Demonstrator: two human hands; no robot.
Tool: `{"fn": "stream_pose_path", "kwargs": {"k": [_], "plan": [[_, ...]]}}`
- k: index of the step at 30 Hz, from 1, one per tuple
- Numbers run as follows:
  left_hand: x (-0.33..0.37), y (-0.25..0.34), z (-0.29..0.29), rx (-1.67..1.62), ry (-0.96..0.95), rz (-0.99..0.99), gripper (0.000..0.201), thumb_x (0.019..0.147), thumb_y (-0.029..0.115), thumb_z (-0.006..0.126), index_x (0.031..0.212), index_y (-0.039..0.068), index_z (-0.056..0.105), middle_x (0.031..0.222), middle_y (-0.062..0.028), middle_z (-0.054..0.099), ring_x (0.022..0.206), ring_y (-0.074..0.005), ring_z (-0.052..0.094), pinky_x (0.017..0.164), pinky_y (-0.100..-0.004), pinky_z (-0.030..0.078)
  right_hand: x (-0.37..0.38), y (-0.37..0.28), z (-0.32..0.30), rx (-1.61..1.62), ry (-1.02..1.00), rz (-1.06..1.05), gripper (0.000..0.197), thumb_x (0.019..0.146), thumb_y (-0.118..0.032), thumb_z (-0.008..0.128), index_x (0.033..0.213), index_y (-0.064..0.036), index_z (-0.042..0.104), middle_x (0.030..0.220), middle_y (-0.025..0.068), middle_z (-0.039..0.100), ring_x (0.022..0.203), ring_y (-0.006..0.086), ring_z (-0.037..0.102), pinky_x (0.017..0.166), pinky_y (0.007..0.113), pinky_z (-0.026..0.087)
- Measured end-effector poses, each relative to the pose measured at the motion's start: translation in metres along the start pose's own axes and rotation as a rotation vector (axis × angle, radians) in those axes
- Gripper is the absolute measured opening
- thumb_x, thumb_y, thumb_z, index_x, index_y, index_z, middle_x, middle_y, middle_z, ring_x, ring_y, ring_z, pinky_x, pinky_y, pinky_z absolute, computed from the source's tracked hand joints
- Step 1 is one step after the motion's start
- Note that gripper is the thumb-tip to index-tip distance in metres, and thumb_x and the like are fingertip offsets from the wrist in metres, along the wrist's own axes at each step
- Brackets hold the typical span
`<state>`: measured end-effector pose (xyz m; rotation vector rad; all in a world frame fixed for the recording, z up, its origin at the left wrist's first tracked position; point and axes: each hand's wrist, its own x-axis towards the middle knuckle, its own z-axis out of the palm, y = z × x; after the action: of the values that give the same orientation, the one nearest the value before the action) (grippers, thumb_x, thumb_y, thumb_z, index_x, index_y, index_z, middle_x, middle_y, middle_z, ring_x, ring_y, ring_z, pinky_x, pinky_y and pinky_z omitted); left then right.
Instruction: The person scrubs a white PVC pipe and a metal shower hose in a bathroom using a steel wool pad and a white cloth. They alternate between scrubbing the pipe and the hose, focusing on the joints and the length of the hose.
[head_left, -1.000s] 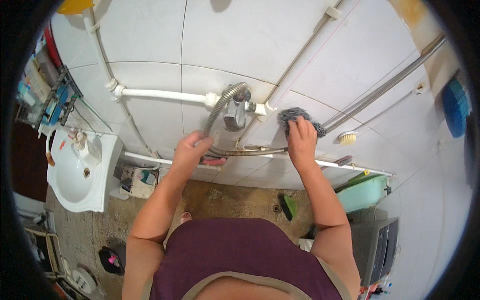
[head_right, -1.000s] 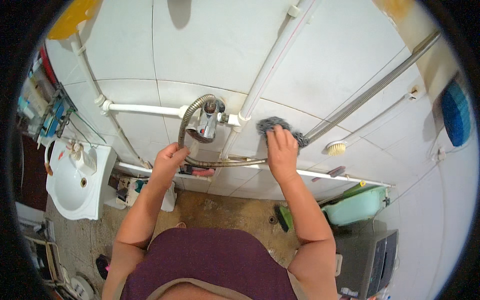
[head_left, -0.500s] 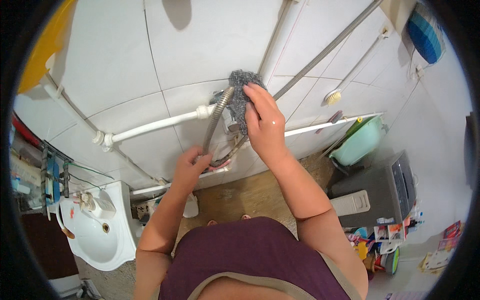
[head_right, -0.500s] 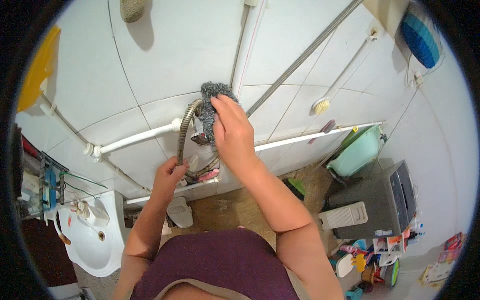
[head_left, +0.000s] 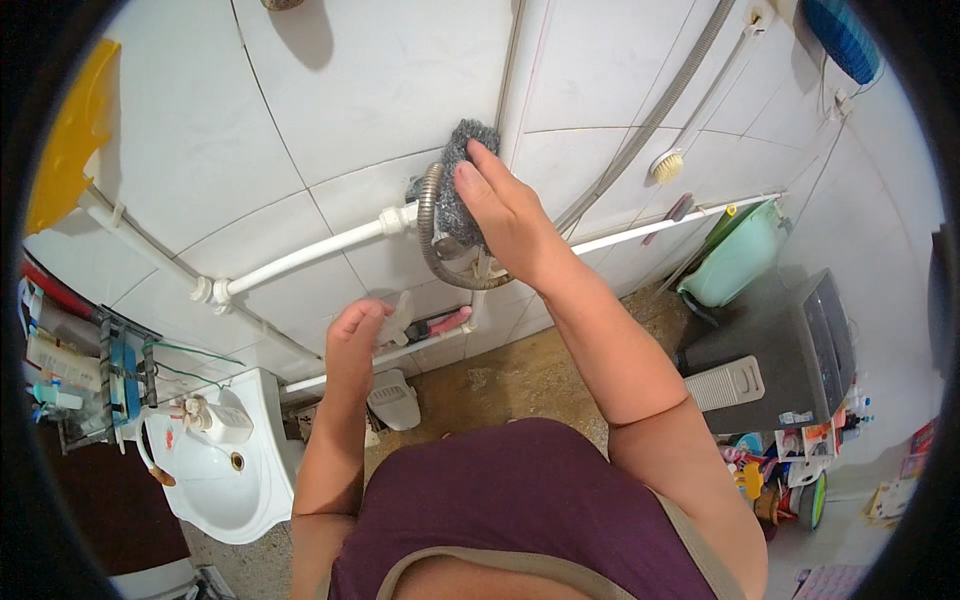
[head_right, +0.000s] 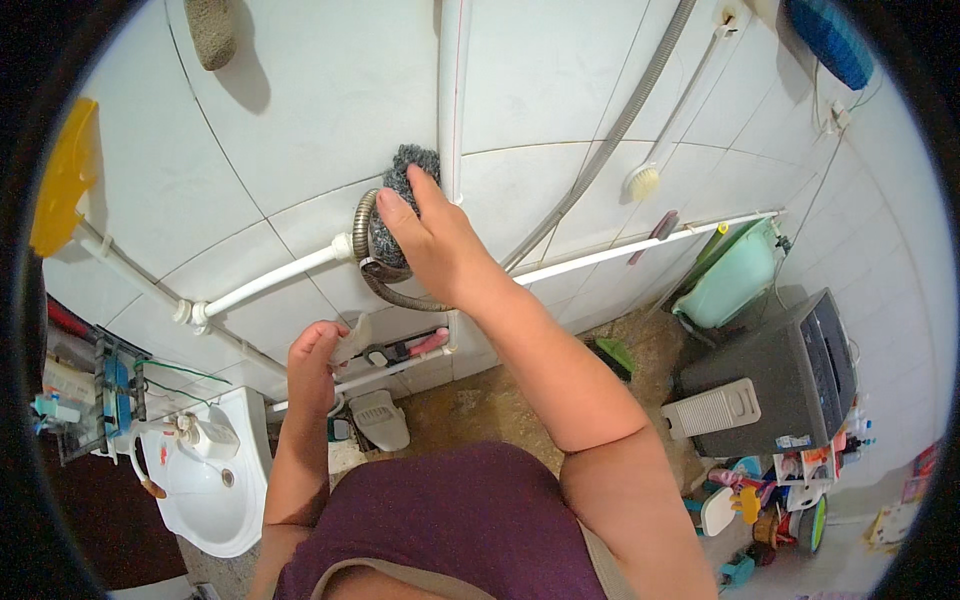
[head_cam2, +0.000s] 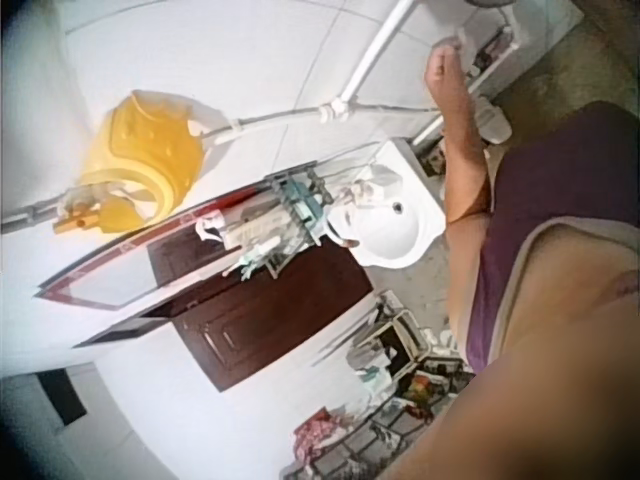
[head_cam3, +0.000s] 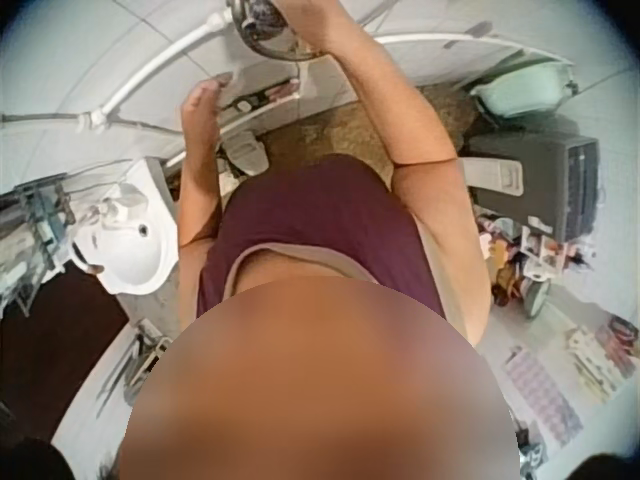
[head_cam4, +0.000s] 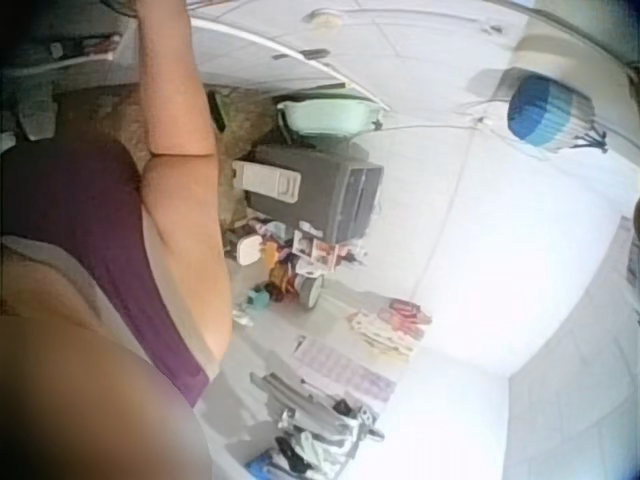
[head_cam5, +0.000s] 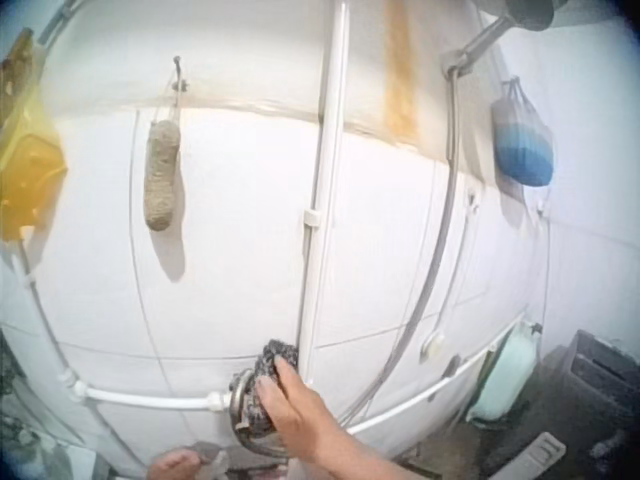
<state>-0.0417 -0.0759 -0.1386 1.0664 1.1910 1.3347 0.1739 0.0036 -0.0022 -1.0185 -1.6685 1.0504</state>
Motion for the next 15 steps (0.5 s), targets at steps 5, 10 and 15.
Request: {"fn": "stream_pose_path", "kwargs": {"k": [5,10,15], "plan": [[0.000,0.010,0.006,-0.043,0.030,0.006,0.020,0.092,0.029,0.056,0.089,0.010,0.063,0.081,0.0034,0.060,0.071,-0.0069,0.051,0.062,-0.0242,0.040,0.012,0.026,0.010,-0.198,0.164,-0.463,0.065,0.096,-0.029,0.045,0.139,0.0155,0.023,0.144,0.0334,0.028,0.137,0.0401,0.026,0.113,0.039,0.020],[0.002,0.008,0.005,-0.096,0.031,-0.011,0.019,0.092,0.028,0.056,0.088,0.011,0.063,0.082,0.0037,0.060,0.071,-0.0070,0.052,0.062,-0.0245,0.041,0.017,0.032,0.014,-0.307,0.175,-0.556,0.072,0.096,-0.036,0.045,0.137,0.0175,0.022,0.143,0.0383,0.023,0.137,0.0454,0.022,0.113,0.043,0.018],[0.001,0.001,0.002,-0.073,0.019,-0.041,0.020,0.092,0.029,0.057,0.088,0.011,0.062,0.083,0.0046,0.060,0.071,-0.0064,0.052,0.062,-0.0241,0.040,0.005,0.015,-0.006,-0.065,-0.004,-0.142,0.079,0.096,-0.044,0.046,0.137,0.0185,0.021,0.141,0.0394,0.026,0.137,0.0425,0.026,0.112,0.038,0.022]]}}
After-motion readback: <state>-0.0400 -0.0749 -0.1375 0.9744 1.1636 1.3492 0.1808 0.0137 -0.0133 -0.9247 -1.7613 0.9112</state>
